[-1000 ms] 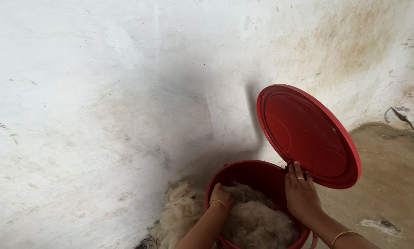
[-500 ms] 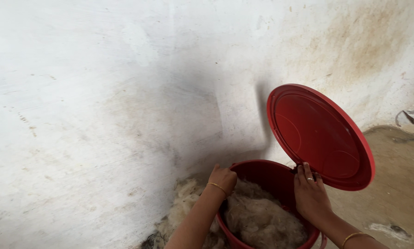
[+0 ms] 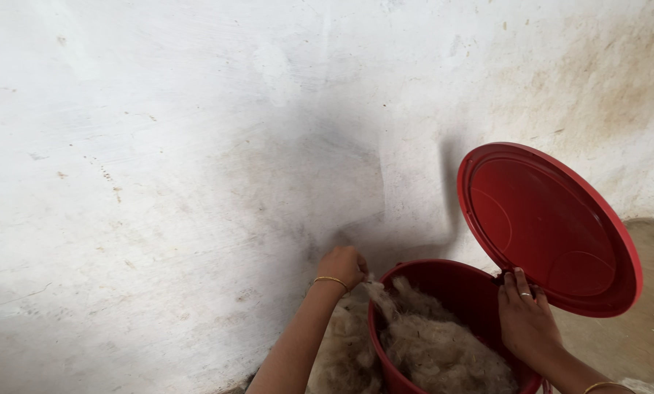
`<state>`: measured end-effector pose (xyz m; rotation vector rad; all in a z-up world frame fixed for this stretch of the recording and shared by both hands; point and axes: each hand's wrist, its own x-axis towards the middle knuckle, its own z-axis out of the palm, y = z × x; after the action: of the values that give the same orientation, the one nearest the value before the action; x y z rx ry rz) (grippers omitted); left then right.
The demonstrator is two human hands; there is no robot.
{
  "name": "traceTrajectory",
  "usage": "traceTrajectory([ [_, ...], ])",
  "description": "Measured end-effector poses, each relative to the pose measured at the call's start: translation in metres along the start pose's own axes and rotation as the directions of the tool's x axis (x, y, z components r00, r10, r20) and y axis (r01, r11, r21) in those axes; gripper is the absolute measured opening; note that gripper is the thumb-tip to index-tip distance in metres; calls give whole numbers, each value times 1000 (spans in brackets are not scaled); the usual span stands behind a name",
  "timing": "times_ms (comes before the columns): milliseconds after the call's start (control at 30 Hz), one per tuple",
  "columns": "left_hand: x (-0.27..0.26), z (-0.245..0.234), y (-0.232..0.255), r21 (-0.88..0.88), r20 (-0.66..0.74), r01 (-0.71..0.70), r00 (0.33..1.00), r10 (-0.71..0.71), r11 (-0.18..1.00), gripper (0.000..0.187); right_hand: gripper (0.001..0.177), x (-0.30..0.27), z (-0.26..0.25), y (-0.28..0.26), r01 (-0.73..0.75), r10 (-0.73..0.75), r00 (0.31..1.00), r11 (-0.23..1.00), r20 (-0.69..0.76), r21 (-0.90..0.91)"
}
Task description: The person gathers loose cotton fibers from the floor and places them into a red bucket. They repeatedly reach down to pick up cotton and transfer it into the container.
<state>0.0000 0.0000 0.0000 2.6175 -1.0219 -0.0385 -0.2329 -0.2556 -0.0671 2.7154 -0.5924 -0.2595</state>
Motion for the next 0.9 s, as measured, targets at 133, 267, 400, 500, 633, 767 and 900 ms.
traceTrajectory([
  [133, 1, -5, -21, 59, -47, 102, 994, -100, 993, 7, 59, 1, 3, -1, -3, 3, 1000, 1000, -31, -7],
  [267, -2, -6, -45, 152, -129, 113, 987, -93, 982, 10, 59, 2, 5, -1, -1, 0, 1000, 1000, -23, -28],
  [400, -7, -7, -63, 180, -122, 141, 985, -120, 974, 12, 59, 3, 8, -1, -7, 6, 999, 1000, -35, -19],
  [500, -9, -8, -67, 201, -84, 163, 985, -149, 966, 14, 60, 5, 7, -1, -5, 5, 1000, 1000, -10, -28],
  [633, -8, -6, -71, 245, -24, 191, 981, -191, 951, 15, 59, 4, 8, -1, -4, 3, 999, 999, -39, -34],
  [767, -7, -2, -80, 346, -66, 159, 987, -145, 925, 13, 59, 3, 8, 0, -1, -1, 999, 999, -48, -34],
  [900, -11, -3, -85, 502, -80, 132, 991, -107, 854, 14, 61, 5, 8, 0, -5, 4, 999, 1000, -45, -16],
])
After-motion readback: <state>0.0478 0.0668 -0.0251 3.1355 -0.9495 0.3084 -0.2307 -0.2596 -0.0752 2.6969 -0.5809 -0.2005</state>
